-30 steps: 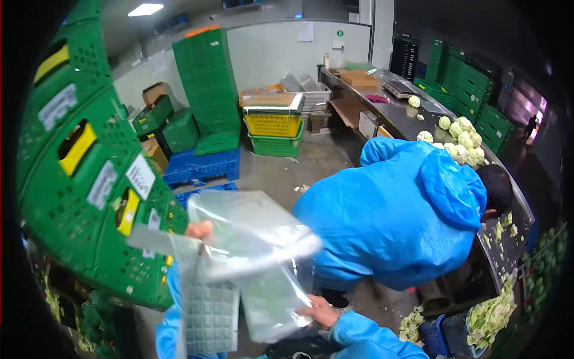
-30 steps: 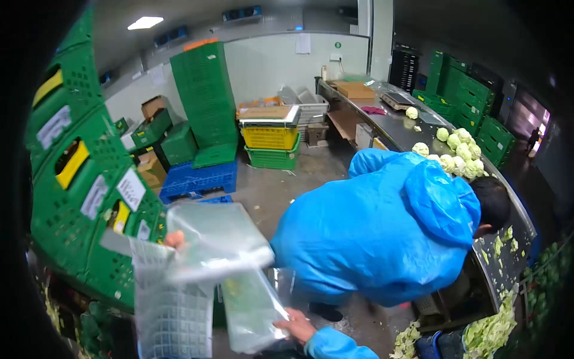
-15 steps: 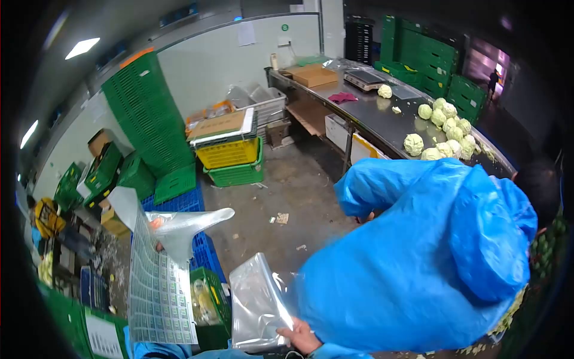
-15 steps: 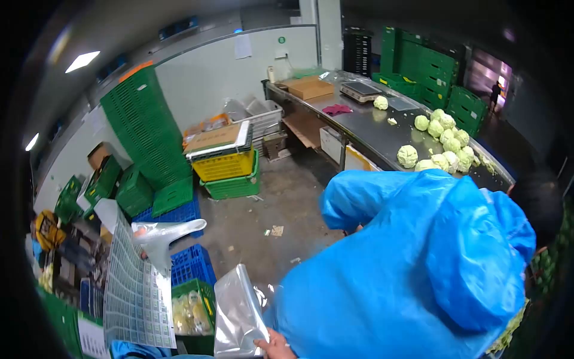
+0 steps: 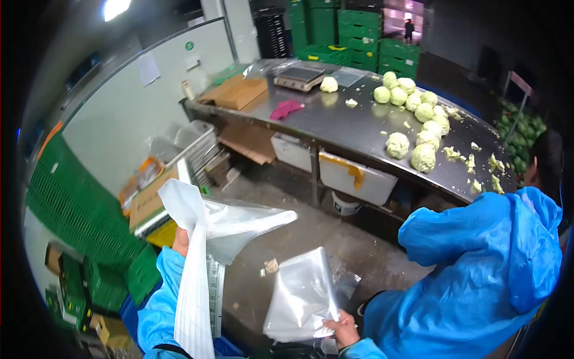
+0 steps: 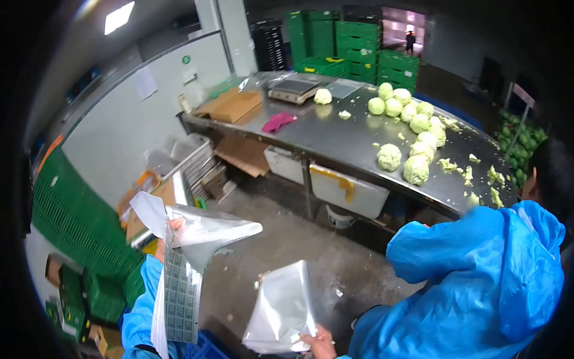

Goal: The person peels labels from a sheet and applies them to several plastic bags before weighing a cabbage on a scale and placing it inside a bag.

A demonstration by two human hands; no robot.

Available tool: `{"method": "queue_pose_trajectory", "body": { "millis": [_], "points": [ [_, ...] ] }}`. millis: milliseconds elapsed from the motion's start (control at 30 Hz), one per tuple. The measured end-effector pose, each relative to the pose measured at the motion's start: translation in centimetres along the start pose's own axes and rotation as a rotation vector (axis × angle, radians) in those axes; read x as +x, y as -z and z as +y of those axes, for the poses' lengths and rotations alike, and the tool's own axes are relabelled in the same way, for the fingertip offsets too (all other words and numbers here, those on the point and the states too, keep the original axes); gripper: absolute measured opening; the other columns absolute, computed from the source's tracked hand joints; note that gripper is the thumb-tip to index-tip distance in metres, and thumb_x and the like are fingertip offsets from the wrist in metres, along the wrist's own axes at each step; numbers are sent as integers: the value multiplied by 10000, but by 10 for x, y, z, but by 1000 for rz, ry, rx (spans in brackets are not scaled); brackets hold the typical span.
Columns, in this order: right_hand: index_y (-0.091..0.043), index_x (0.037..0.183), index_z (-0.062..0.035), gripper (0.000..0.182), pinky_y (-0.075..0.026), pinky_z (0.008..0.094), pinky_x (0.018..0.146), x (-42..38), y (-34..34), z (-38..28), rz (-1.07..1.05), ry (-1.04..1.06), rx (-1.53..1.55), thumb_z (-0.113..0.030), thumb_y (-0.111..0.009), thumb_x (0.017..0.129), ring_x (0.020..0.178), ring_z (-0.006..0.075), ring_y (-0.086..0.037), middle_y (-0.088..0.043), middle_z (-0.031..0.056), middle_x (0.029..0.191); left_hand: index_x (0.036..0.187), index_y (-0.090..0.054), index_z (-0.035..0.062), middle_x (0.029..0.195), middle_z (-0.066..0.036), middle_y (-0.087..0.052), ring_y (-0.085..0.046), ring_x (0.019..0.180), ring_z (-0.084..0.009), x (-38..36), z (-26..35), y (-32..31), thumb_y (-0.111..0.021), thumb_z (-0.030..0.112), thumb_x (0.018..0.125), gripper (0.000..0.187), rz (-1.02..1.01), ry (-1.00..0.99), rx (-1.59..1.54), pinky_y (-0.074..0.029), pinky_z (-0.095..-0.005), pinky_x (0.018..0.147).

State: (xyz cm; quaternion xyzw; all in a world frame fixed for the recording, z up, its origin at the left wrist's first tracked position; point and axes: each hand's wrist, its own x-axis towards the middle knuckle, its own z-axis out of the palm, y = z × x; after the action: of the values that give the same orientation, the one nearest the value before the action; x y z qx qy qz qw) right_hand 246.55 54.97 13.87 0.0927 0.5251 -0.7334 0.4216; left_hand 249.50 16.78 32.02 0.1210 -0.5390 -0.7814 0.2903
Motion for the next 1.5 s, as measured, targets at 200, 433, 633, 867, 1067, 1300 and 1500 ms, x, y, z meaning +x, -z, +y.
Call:
{"method": "queue_pose_trajectory", "body": {
  "millis": [200, 433, 633, 867, 1067, 1300, 1500],
  "points": [
    [-553, 1004, 2, 260, -433, 236, 379, 138, -45, -143, 49, 335, 58, -12, -572, 746, 565, 131, -578, -603, 58, 755, 1084, -548, 12, 926, -47, -608, -595, 832, -133, 150, -28, 12, -604, 151, 845, 282, -88, 61, -11, -498, -270, 691],
    [-538, 1008, -20, 283, -458, 253, 445, 389, -33, -344, 102, 540, 55, -39, -567, 727, 584, 128, -578, -597, 41, 767, 1084, -548, 12, 923, -45, -607, -594, 833, -131, 349, -47, -2, -607, 147, 844, 283, -21, -32, 63, -497, -269, 692],
    [-551, 1075, -91, 364, -432, 264, 388, 530, 19, -459, 20, 467, 82, -79, -598, 714, 571, 131, -570, -600, 4, 782, 1085, -548, 11, 921, -44, -607, -594, 833, -130, 508, -67, -47, -608, 144, 842, 283, -28, 11, 99, -496, -268, 692],
    [-594, 1017, 27, 340, -531, 405, 683, 638, 140, -450, 302, 117, -121, -24, -643, 684, 773, 261, -639, -638, 102, 891, 1094, -555, -19, 984, -67, -612, -584, 875, -155, 688, -261, -55, -626, 122, 825, 312, -375, 372, 259, -479, -298, 761],
    [-416, 1256, 44, 572, -509, 373, 754, 576, 65, -479, 800, -154, -1093, -148, -670, 780, 943, 285, -597, -576, 206, 1077, 1102, -546, -22, 1012, -135, -618, -613, 889, -219, 711, -353, -46, -685, 259, 774, 454, 44, 1212, 483, -510, -362, 740],
    [-583, 1085, 11, 294, -468, 317, 850, 663, -41, -445, 480, 295, -295, -128, -614, 828, 956, 206, -592, -618, 142, 1060, 1147, -517, -57, 1004, -146, -627, -632, 867, -246, 677, -421, -5, -657, 380, 796, 578, -698, 601, 317, -514, -377, 741],
    [-559, 1032, 31, 228, -485, 299, 669, 718, -91, -451, 574, 210, -562, -111, -551, 854, 745, 189, -602, -630, 129, 842, 1106, -582, 0, 1049, -104, -616, -596, 916, -158, 702, -364, -28, -419, 325, 958, 393, -488, 1384, 336, -463, -299, 797]
  ]
}}
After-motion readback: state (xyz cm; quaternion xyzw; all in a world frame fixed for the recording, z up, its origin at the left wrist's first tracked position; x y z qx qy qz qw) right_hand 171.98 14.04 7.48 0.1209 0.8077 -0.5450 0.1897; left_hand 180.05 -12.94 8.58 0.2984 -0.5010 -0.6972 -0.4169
